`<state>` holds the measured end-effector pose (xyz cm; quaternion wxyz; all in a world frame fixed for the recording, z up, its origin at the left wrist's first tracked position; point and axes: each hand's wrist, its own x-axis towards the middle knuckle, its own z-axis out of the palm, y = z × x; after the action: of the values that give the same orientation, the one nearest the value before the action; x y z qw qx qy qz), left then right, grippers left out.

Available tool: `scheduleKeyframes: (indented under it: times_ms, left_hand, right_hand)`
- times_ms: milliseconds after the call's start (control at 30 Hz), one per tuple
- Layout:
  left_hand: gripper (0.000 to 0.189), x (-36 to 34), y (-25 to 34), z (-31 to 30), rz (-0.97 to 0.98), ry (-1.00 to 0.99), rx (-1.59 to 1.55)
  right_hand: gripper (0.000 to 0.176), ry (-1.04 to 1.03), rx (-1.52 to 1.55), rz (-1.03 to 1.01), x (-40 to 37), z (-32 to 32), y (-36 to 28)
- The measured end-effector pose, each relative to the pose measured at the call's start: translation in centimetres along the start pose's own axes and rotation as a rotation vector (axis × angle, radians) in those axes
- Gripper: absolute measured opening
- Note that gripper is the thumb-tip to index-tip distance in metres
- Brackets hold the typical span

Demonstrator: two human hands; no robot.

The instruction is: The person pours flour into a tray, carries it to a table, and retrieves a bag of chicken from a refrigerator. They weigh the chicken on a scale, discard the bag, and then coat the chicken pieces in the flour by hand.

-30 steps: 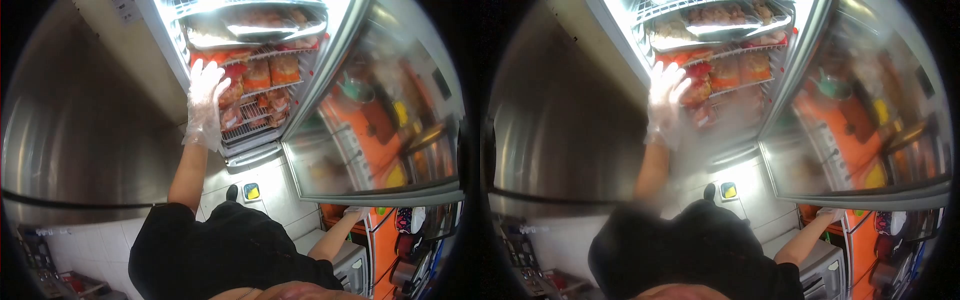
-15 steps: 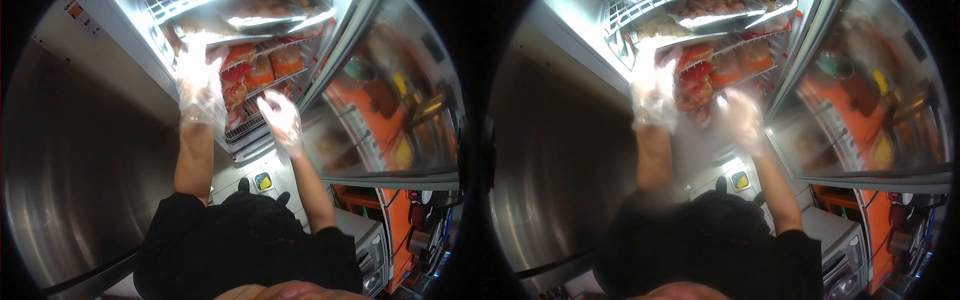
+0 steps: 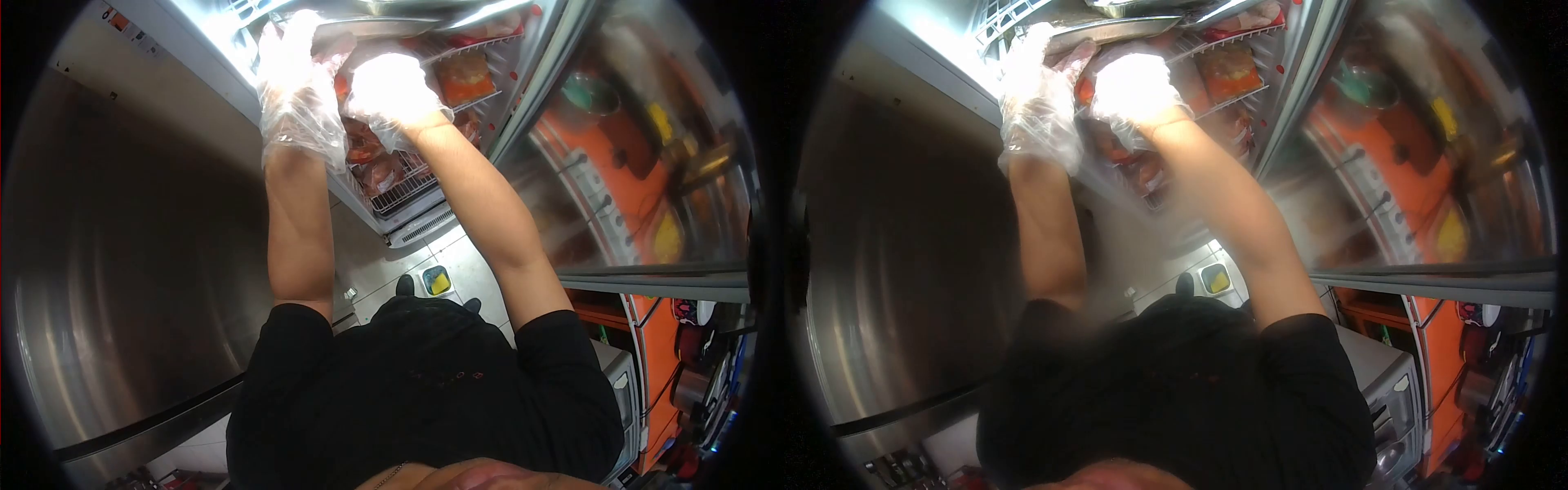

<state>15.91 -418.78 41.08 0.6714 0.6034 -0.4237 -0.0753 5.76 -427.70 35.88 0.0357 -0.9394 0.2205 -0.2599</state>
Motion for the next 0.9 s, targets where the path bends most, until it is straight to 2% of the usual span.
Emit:
scheduleKeyframes:
  times_ms: [33,67,133,167,367,467,533,633,733,767,833,867,900]
  left_hand:
    - [0.065,-0.1,0.5,0.3,-0.157,0.039,-0.496]
    - [0.065,-0.1,0.3,0.0,-0.16,0.036,-0.499]
    - [0.059,0.2,-0.3,-0.9,0.204,-0.12,0.604]
    - [0.059,0.0,-0.2,-1.0,0.204,-0.119,0.603]
    - [0.057,0.0,1.1,-1.1,0.049,-0.058,0.25]
    - [0.056,-0.3,1.9,-0.5,-0.029,-0.043,0.067]
    - [0.055,-0.7,2.5,-0.1,-0.083,-0.041,-0.049]
    - [0.054,-1.0,3.4,0.3,-0.155,-0.041,-0.217]
    - [0.053,-0.2,4.3,0.1,-0.216,-0.029,-0.388]
    - [0.053,0.0,4.0,-0.2,-0.213,-0.026,-0.389]
    - [0.051,0.8,2.0,-0.3,-0.22,-0.064,-0.62]
    - [0.053,1.3,0.0,-1.0,-0.122,-0.169,-0.405]
    - [0.053,0.9,0.1,-1.0,-0.126,-0.162,-0.41]
  right_hand:
    - [0.033,-0.01,0.002,-0.026,-0.1,-0.3,0.0]
    - [0.033,-0.011,-0.001,-0.022,-0.3,-0.1,0.3]
    - [0.035,0.136,0.096,-0.121,-0.2,0.1,0.8]
    - [0.035,0.135,0.094,-0.122,-0.5,-0.1,0.8]
    - [0.039,0.066,0.106,-0.229,-0.4,-1.1,1.1]
    - [0.035,0.047,0.138,-0.164,-0.2,-0.9,0.1]
    - [0.031,0.098,-0.073,-0.034,0.2,0.8,-0.7]
    - [0.034,0.103,-0.103,0.071,1.0,3.0,-0.8]
    - [0.024,0.06,-0.05,0.095,-0.2,-2.9,-3.9]
    - [0.024,0.062,-0.051,0.091,-1.3,-3.4,-4.5]
    - [0.025,0.259,-0.045,-0.112,-3.7,-4.5,-4.7]
    - [0.025,0.251,-0.044,-0.113,-5.2,-4.5,-4.6]
    - [0.029,0.276,-0.001,-0.099,-6.9,-4.1,-4.0]
